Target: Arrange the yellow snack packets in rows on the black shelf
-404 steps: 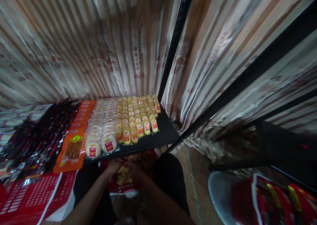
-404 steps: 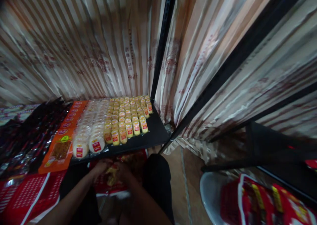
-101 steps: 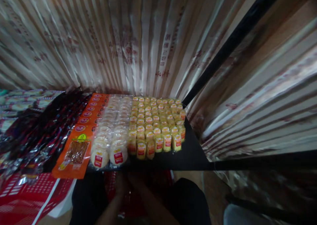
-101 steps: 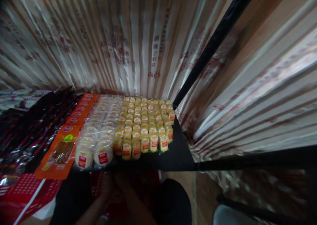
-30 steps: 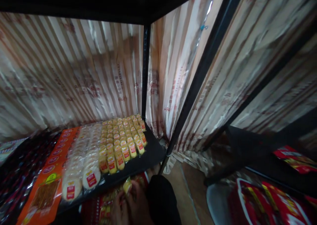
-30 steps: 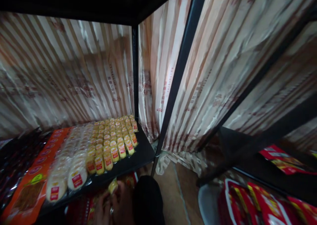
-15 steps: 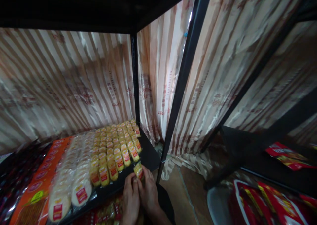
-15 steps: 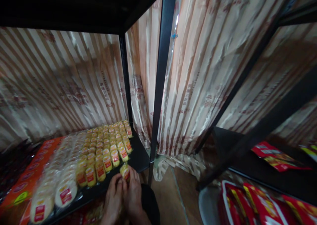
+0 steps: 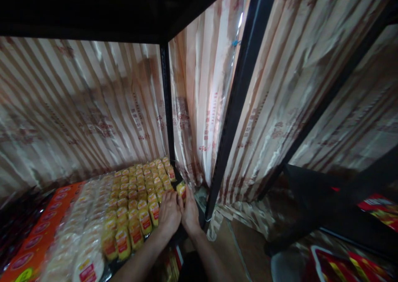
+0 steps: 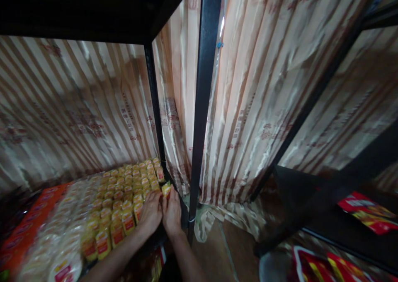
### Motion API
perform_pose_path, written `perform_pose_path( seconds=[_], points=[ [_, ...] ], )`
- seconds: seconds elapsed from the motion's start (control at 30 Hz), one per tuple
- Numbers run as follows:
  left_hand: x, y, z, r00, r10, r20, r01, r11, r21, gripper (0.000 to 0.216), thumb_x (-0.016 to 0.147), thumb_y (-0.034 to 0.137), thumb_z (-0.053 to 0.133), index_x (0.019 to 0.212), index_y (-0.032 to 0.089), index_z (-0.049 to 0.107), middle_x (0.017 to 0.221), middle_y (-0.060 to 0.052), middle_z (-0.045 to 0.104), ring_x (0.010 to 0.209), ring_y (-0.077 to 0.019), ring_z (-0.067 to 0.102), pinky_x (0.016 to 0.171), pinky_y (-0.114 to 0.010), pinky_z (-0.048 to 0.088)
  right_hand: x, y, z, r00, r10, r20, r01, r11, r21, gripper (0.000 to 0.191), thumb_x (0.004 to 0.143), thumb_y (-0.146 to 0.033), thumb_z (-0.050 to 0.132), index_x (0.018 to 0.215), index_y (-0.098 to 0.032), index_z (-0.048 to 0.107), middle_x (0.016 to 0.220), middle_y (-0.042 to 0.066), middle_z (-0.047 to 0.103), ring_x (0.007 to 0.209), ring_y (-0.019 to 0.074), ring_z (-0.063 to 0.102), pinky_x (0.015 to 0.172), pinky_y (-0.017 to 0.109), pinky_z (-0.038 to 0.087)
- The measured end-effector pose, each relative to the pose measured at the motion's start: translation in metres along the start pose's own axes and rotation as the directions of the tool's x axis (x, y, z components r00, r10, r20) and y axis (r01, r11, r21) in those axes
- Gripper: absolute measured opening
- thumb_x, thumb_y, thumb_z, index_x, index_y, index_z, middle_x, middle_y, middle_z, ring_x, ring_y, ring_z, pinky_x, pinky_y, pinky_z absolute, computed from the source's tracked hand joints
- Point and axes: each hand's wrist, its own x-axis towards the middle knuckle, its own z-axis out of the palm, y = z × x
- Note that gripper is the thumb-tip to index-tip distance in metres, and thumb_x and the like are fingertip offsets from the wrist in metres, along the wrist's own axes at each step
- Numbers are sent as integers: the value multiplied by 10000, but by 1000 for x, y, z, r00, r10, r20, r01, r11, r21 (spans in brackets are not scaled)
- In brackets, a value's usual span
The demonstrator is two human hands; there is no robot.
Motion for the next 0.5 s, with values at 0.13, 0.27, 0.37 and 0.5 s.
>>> perform_pose_path(
  seconds=[0.13,0.27,0.37,0.5],
  points=[
    [35,-9,-15,993,102,-59,-95,989,110,455,761,75,311,1126,76,583,1213,-124,574,1203,-215,429,1091,-327,237,30,4,12,999,-25,28,25,1000,-6,488,852,-239,349,1305,-73,418,1253,185,531,1170,244,495,966,401,414],
    [74,-22,-27,992,125,-27,-119,979,168,462,725,68,349,1116,96,594,1177,-112,598,1189,-216,440,1086,-310,229,52,17,28,999,-48,16,47,998,47,496,825,-219,397,1310,-116,420,1232,147,559,1143,224,521,965,381,419],
    [101,-32,-29,987,157,30,-160,968,194,486,711,63,351,1131,114,589,1215,-101,584,1204,-200,439,1105,-311,177,63,24,40,1000,-17,9,16,996,93,492,805,-223,433,1286,-123,447,1223,133,575,1138,225,528,969,379,418],
    [130,-44,-21,976,202,77,-215,951,222,545,682,33,337,1169,128,563,1257,-101,563,1207,-169,453,1112,-319,150,72,24,48,999,34,16,-36,988,150,473,805,-250,457,1263,-131,472,1207,131,589,1106,233,553,956,378,425]
  ],
)
